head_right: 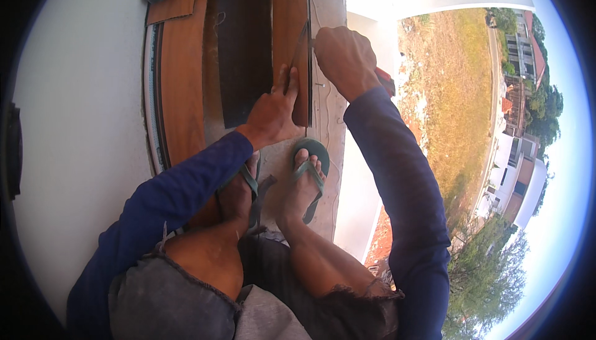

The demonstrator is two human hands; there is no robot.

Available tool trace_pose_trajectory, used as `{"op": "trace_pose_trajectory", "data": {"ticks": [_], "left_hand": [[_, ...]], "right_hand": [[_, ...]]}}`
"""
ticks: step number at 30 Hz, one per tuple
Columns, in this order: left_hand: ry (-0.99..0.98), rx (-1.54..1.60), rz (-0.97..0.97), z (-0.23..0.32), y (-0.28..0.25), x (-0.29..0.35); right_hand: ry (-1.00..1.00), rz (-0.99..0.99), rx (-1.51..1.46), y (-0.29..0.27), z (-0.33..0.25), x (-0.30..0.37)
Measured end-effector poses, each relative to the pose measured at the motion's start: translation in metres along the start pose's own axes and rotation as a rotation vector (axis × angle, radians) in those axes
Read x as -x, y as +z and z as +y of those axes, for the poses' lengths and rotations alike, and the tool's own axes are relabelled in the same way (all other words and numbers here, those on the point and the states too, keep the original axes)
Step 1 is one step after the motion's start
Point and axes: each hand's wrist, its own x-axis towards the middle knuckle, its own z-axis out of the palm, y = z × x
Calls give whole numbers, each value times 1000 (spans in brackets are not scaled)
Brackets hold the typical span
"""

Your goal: The person marks and cuts a piece of wooden plank using a utility knife while installing flooring on an outdoor ledge.

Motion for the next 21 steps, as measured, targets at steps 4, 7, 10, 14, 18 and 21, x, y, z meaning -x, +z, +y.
{"op": "trace_pose_trajectory", "data": {"ticks": [4, 7, 10, 14, 18, 21], "left_hand": [[-8, -4, -16, 0, -1, -1], [2, 0, -9, 0, 0, -1], [-14, 25, 12, 0, 2, 0], [9, -15, -4, -2, 2, -1], [23, -20, 18, -3, 3, 0], [38, -13, 40, -4, 6, -1]], "right_hand": [[0, -4, -16, 0, -1, 5], [-9, 4, -16, 2, 0, 6], [-9, -10, -19, 1, -1, 8], [11, -22, -35, -2, -3, 12], [14, -33, -32, -1, -3, 13], [21, -44, -34, 1, -1, 14]]}}
